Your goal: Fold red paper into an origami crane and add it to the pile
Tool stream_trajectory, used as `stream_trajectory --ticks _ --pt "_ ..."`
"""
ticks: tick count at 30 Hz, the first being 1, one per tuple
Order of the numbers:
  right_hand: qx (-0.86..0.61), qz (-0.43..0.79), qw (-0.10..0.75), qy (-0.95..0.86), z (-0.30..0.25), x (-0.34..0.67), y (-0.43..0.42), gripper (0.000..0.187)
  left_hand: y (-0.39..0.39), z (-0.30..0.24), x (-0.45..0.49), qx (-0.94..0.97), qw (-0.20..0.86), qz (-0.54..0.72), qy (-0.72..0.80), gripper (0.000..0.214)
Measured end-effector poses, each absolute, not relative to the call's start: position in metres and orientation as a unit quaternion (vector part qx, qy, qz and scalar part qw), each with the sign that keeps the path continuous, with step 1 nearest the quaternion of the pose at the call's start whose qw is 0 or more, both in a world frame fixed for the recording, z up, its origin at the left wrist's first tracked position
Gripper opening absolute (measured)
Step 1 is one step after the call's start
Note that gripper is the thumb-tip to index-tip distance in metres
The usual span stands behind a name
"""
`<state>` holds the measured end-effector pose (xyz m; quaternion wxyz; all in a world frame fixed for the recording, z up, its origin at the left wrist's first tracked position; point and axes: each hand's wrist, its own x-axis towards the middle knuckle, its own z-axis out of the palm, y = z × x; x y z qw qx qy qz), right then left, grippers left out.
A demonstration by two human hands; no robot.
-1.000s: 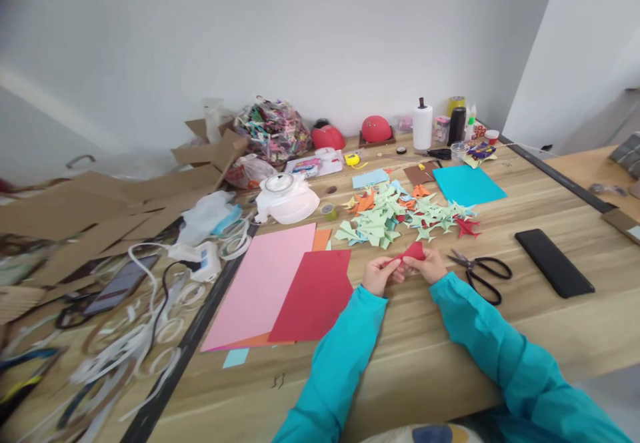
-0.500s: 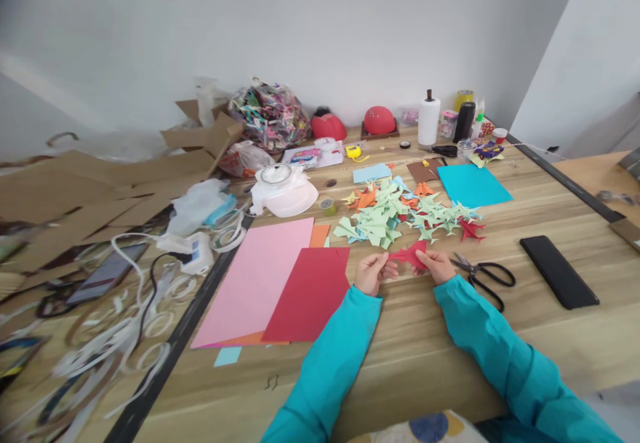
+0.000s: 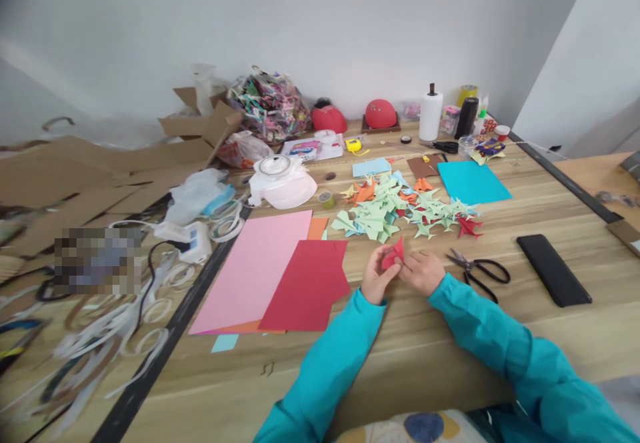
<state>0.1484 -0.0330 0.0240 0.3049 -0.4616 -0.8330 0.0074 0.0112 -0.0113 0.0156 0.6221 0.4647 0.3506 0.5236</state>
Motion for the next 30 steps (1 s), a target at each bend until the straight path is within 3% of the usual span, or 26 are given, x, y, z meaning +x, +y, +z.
stream_trajectory --ticks 3,5,8,11,13,16,20,25,30 --pt "-0.412 -0.083 0.275 -0.865 0.026 0.135 -0.041 0.021 -0.018 0.015 0.012 0.445 0.604 0.532 0.393 0.045" --pt "-0.408 -0.068 0.301 -0.859 0.022 0.127 -0.051 0.018 -0.016 0.013 0.007 0.433 0.591 0.525 0.433 0.037" --pt "-0.465 0.050 0.373 -0.801 0.016 0.126 -0.060 0.018 -0.010 0.010 -0.004 0.454 0.558 0.511 0.471 0.028" --pt "-0.588 0.211 0.474 -0.620 0.011 0.133 -0.055 0.023 -0.006 0.013 -0.012 0.501 0.531 0.499 0.468 0.022" --pt "-0.563 0.371 0.508 -0.535 0.011 0.136 -0.045 0.039 -0.006 0.017 -0.015 0.532 0.522 0.482 0.461 0.018" --pt "-0.499 0.510 0.498 -0.493 0.015 0.136 -0.029 0.033 -0.005 0.022 -0.015 0.537 0.547 0.468 0.439 0.030" --pt "-0.455 0.578 0.508 -0.448 0.022 0.133 -0.018 0.030 0.000 0.021 -0.013 0.455 0.604 0.496 0.427 0.052" --pt "-0.424 0.629 0.503 -0.414 0.019 0.134 -0.016 0.029 0.009 0.011 -0.014 0.460 0.616 0.468 0.435 0.029" --pt "-0.426 0.641 0.494 -0.404 0.019 0.138 -0.017 0.032 0.010 0.006 -0.014 0.458 0.631 0.456 0.429 0.031"
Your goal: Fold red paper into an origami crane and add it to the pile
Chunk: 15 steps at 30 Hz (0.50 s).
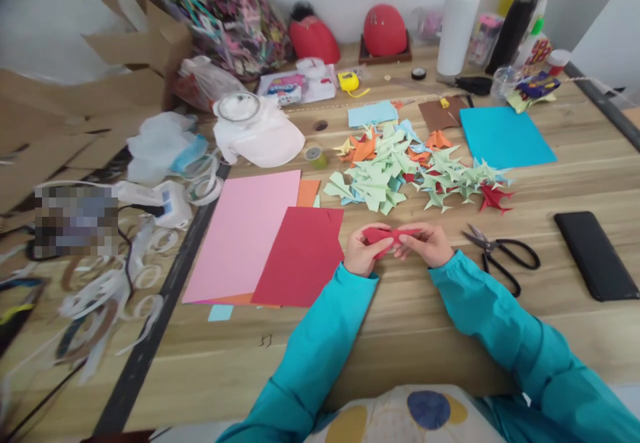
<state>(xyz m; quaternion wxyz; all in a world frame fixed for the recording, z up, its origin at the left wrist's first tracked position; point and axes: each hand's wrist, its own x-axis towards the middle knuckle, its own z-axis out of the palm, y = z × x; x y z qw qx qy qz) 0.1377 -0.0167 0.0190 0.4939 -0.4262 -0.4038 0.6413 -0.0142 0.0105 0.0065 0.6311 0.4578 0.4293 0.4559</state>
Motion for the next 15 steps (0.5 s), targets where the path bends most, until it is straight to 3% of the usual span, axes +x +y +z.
stream_trajectory --ticks 4,15 --pt "-0.429 0.651 0.482 -0.401 0.021 0.138 -0.017 0.030 0.008 0.012 -0.015 0.493 0.646 0.438 0.386 0.017" --pt "-0.390 0.665 0.471 -0.429 0.024 0.139 -0.016 0.016 0.008 0.020 -0.018 0.512 0.623 0.436 0.399 0.014"
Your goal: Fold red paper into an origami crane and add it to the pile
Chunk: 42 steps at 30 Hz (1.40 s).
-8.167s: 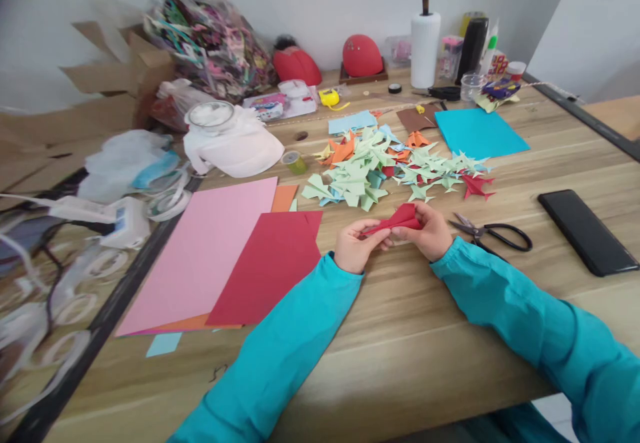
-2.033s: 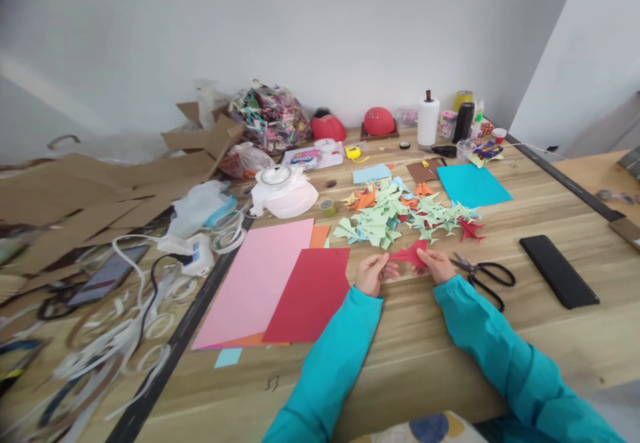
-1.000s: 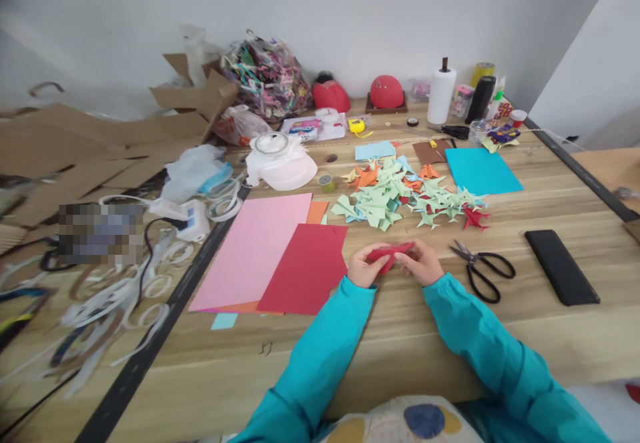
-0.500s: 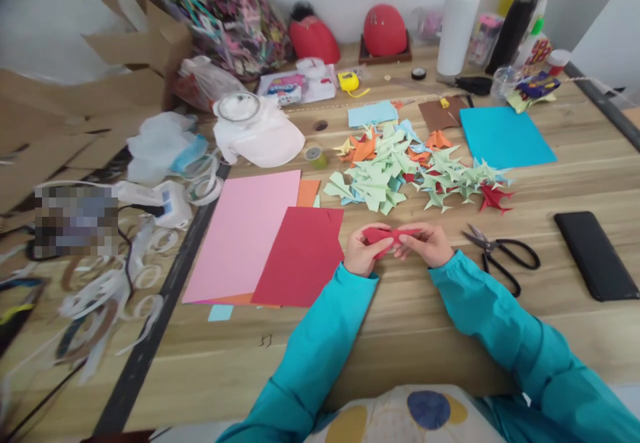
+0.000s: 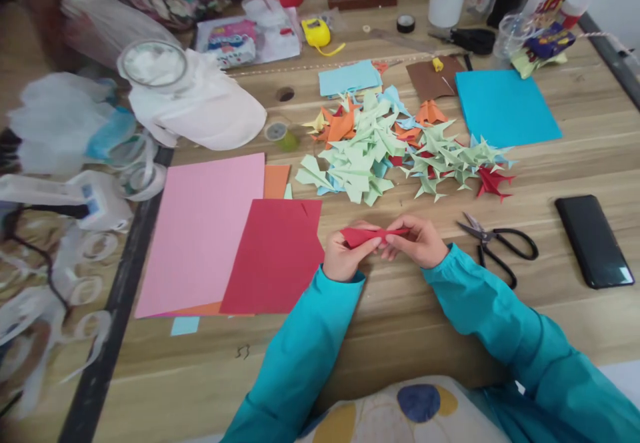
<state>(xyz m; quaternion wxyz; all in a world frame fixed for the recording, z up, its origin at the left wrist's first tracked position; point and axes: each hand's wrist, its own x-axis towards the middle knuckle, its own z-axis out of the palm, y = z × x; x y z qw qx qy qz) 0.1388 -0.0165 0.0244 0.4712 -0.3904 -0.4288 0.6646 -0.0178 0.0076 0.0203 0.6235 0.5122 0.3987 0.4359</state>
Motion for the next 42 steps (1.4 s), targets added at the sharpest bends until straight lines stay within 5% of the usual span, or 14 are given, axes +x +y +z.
stream_trajectory --ticks 18,36,42 --pt "-0.383 0.668 0.487 -0.412 0.022 0.136 -0.017 0.015 0.003 0.023 -0.013 0.514 0.595 0.458 0.415 0.014" --pt "-0.366 0.653 0.527 -0.403 0.020 0.138 -0.020 0.001 0.004 0.015 -0.015 0.465 0.687 0.452 0.327 0.015" --pt "-0.369 0.682 0.495 -0.393 0.024 0.140 -0.019 0.015 0.006 0.014 -0.017 0.440 0.713 0.446 0.315 0.014"
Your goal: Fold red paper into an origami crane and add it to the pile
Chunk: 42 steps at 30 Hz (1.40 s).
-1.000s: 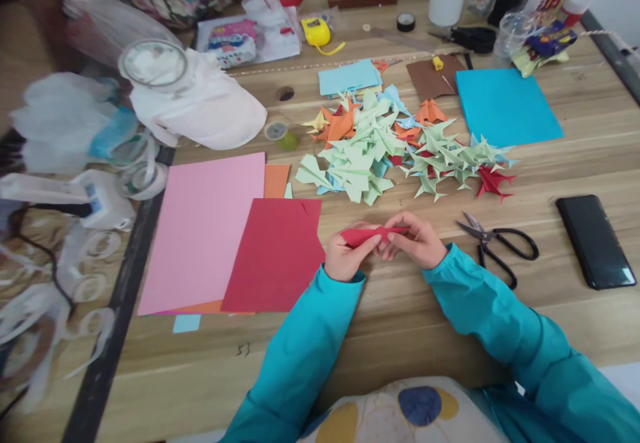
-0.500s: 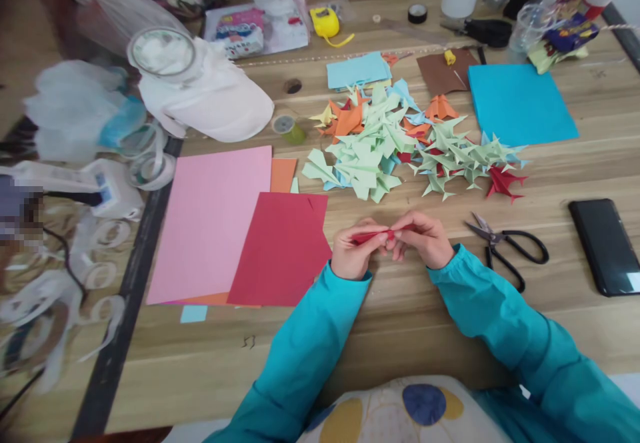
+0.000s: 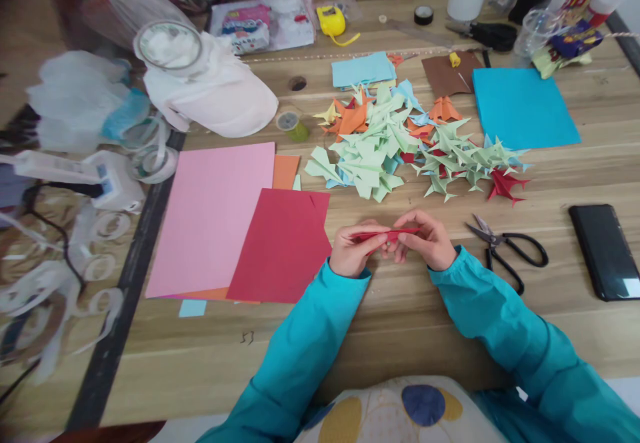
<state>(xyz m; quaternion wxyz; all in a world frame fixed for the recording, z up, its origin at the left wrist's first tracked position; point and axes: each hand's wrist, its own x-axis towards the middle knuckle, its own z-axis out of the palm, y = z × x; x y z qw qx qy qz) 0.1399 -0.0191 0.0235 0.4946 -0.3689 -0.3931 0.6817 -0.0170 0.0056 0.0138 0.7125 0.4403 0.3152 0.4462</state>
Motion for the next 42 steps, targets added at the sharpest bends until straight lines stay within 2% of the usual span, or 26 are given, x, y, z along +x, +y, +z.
stream_trajectory --ticks 15,27,42 --pt "-0.384 0.713 0.456 -0.369 0.026 0.139 -0.018 0.018 0.007 0.023 -0.014 0.445 0.683 0.455 0.359 0.016" --pt "-0.371 0.721 0.465 -0.356 0.027 0.139 -0.020 0.017 0.006 0.018 -0.014 0.383 0.729 0.442 0.355 0.017" --pt "-0.391 0.702 0.468 -0.368 0.026 0.141 -0.019 0.019 0.007 0.017 -0.015 0.400 0.714 0.442 0.367 0.018"
